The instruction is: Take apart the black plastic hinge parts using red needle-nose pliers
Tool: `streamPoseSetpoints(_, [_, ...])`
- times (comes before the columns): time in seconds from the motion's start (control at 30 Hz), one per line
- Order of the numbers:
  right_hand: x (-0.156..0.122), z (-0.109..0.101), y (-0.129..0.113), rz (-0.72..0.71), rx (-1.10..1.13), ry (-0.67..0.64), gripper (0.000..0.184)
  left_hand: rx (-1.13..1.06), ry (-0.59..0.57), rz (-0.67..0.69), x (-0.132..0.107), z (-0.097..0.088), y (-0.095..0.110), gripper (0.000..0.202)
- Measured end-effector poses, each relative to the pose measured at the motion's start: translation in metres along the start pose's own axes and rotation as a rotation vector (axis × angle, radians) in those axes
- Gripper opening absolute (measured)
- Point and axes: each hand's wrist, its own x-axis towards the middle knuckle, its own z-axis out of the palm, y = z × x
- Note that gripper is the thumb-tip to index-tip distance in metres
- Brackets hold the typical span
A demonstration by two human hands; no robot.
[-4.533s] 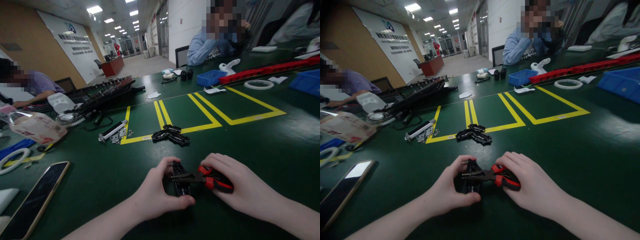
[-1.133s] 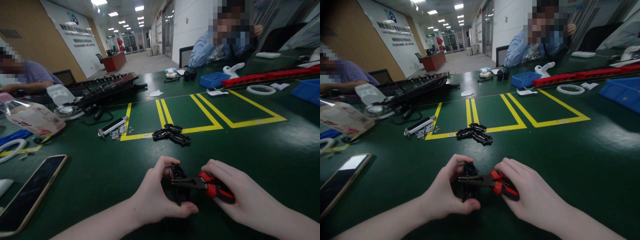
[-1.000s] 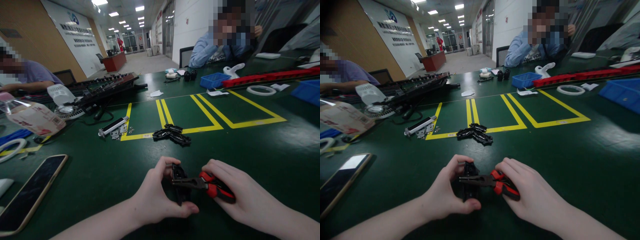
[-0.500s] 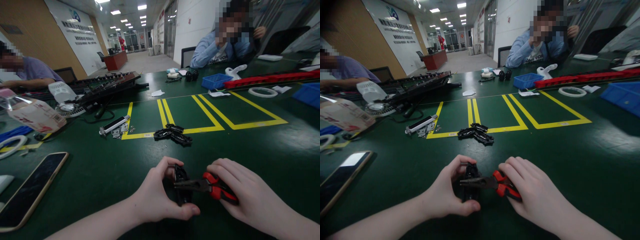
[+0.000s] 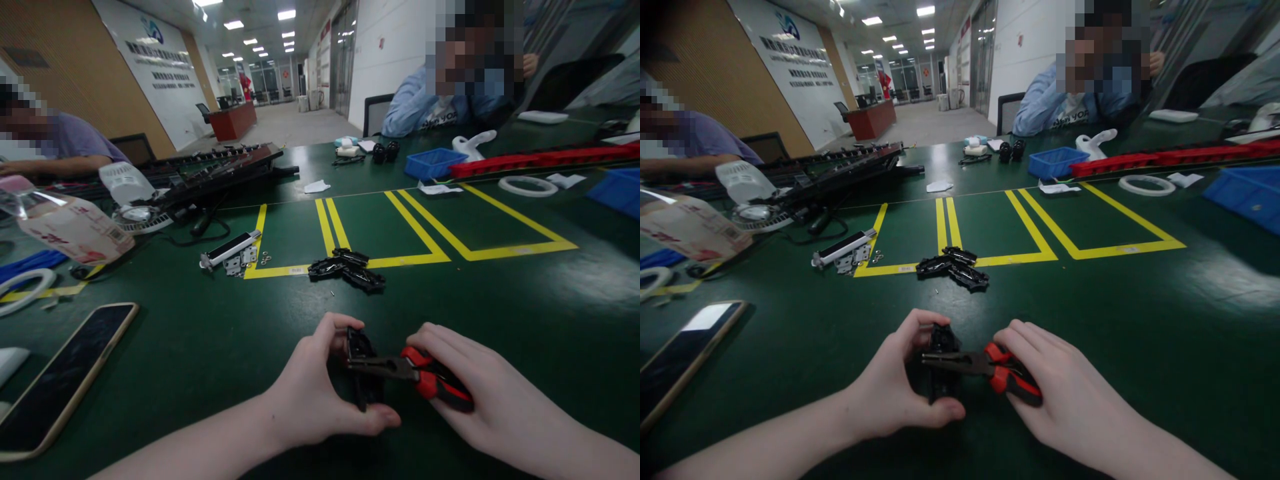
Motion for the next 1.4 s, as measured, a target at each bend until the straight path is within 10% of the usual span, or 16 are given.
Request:
streamPoseSetpoints(0.7, [-0.0019, -0.0069, -0.0031, -0.092, -0.266, 0.101, 0.046, -0.059, -0.055, -0.029, 0.001, -0.0014, 0.0015, 0.073])
streamPoseSetpoints(1.4, [0.0047, -0.0061, -0.0049, 0.039, 0.041, -0.054, 0.032, -0.031, -0.016, -0.032, 0.0013, -0.001, -0.0007, 0.077])
